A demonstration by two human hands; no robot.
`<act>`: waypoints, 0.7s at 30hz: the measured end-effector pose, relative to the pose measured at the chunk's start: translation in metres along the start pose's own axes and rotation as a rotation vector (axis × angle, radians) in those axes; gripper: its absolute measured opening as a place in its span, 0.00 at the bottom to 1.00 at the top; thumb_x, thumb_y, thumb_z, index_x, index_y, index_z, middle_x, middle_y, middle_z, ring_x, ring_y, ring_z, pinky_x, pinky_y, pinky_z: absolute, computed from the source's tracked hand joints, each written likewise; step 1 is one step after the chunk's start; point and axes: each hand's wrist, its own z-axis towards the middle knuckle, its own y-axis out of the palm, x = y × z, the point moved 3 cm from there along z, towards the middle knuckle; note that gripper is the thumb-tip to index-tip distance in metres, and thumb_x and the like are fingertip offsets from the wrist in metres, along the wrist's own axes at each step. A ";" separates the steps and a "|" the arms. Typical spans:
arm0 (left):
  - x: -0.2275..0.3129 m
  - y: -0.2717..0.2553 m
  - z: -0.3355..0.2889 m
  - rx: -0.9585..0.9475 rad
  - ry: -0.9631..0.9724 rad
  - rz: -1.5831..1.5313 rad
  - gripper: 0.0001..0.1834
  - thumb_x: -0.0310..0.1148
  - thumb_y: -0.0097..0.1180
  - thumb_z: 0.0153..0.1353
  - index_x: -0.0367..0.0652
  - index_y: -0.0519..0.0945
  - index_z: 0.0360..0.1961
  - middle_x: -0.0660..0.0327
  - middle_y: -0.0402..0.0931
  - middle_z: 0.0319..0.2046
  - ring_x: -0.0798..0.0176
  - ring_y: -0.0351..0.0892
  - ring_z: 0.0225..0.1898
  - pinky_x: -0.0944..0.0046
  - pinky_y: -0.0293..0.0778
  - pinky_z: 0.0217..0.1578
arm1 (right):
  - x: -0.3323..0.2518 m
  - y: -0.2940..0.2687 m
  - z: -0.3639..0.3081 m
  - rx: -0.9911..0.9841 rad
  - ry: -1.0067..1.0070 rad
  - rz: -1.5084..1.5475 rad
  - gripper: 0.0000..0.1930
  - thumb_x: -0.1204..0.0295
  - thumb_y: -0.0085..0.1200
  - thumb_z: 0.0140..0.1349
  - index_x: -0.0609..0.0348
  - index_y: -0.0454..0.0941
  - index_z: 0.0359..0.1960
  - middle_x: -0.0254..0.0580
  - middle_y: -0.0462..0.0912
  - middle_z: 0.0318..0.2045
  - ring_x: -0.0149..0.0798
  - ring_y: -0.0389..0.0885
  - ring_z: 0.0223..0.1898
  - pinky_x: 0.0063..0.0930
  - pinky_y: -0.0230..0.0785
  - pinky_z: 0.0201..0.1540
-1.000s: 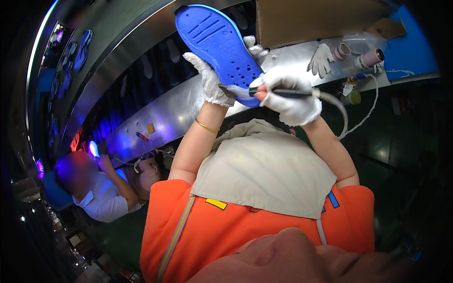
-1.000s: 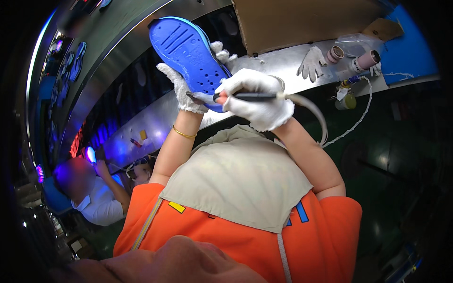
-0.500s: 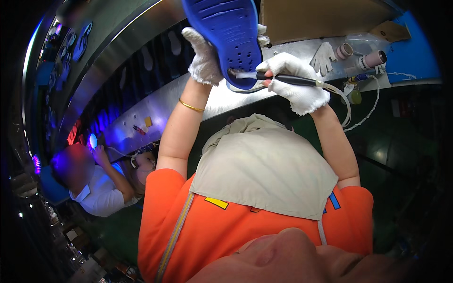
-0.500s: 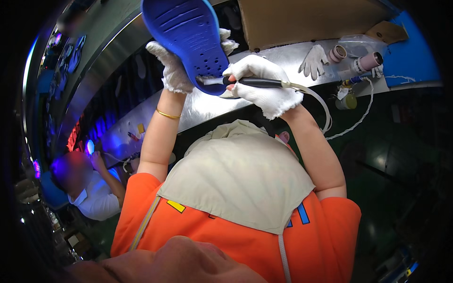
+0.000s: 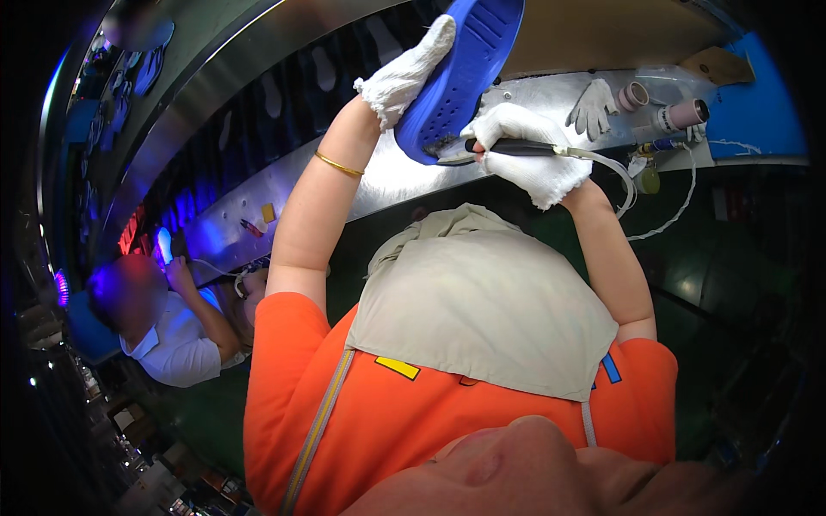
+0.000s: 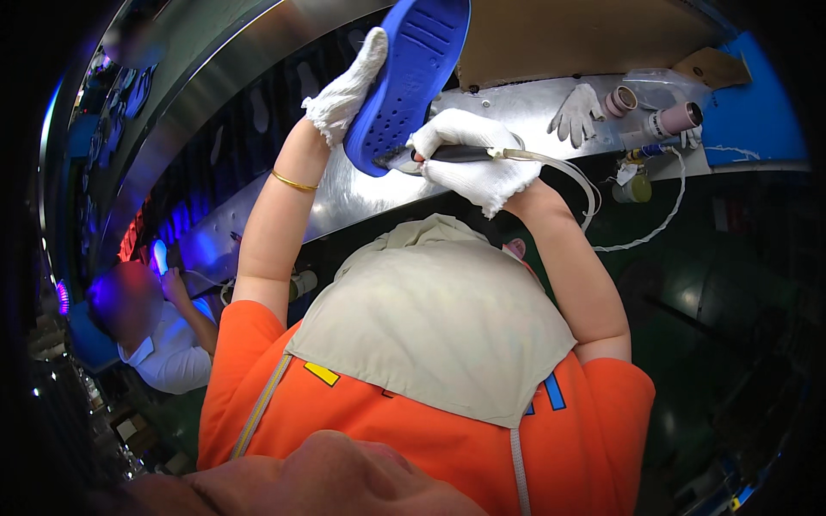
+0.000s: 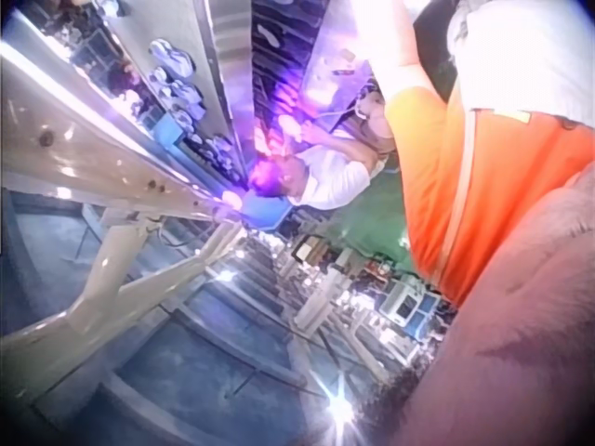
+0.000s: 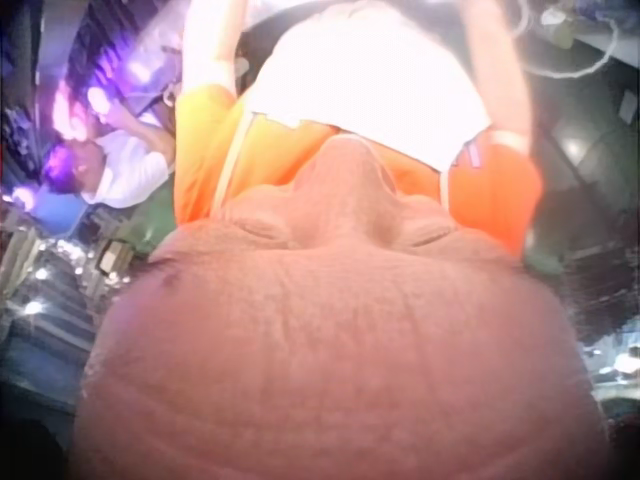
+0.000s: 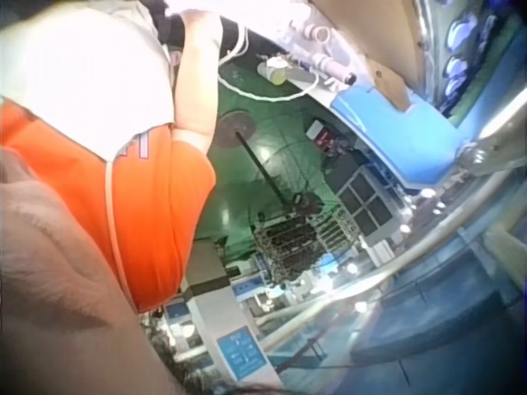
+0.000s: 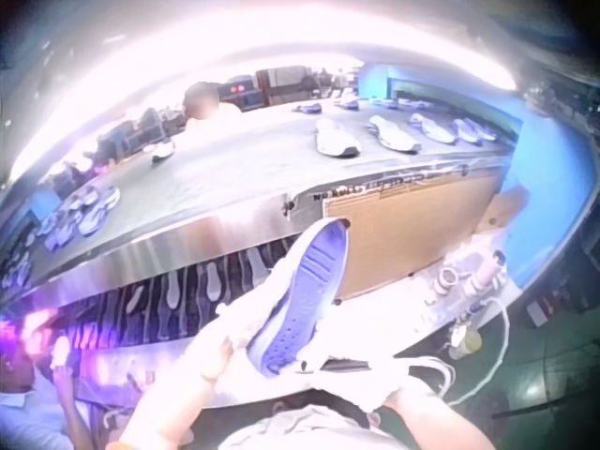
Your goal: The person repeatedly picks up blue slipper soles from a conveyor belt and scrubs them with a brush. The person handles the slipper soles one at a time, scrubbing the textured surface and then placing them back on the belt.
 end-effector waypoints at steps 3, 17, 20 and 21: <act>0.000 0.004 -0.004 0.074 -0.036 0.085 0.44 0.71 0.41 0.53 0.44 0.71 0.56 0.52 0.78 0.41 0.62 0.81 0.35 0.64 0.80 0.34 | 0.003 -0.005 0.003 -0.098 0.071 0.067 0.04 0.80 0.55 0.50 0.60 0.77 0.29 0.38 0.80 0.34 0.30 0.78 0.39 0.25 0.70 0.46; 0.004 0.008 -0.002 0.016 0.009 -0.009 0.42 0.70 0.41 0.55 0.41 0.73 0.53 0.52 0.78 0.36 0.61 0.82 0.30 0.66 0.81 0.29 | -0.001 -0.030 0.011 0.053 -0.045 -0.021 0.06 0.80 0.54 0.49 0.59 0.75 0.30 0.33 0.78 0.31 0.28 0.77 0.35 0.21 0.70 0.43; 0.019 0.019 -0.017 -0.051 -0.032 -0.195 0.41 0.69 0.40 0.56 0.41 0.72 0.53 0.52 0.78 0.38 0.61 0.82 0.31 0.65 0.81 0.30 | 0.004 -0.029 0.008 -0.001 -0.006 0.004 0.05 0.80 0.54 0.49 0.59 0.75 0.28 0.34 0.76 0.29 0.29 0.76 0.36 0.22 0.70 0.43; 0.020 0.016 -0.020 -0.093 -0.016 -0.232 0.42 0.69 0.40 0.56 0.40 0.72 0.53 0.52 0.78 0.38 0.60 0.82 0.32 0.65 0.81 0.31 | 0.004 -0.029 0.007 -0.049 -0.001 -0.004 0.04 0.80 0.54 0.49 0.59 0.74 0.28 0.34 0.76 0.29 0.29 0.76 0.36 0.22 0.70 0.43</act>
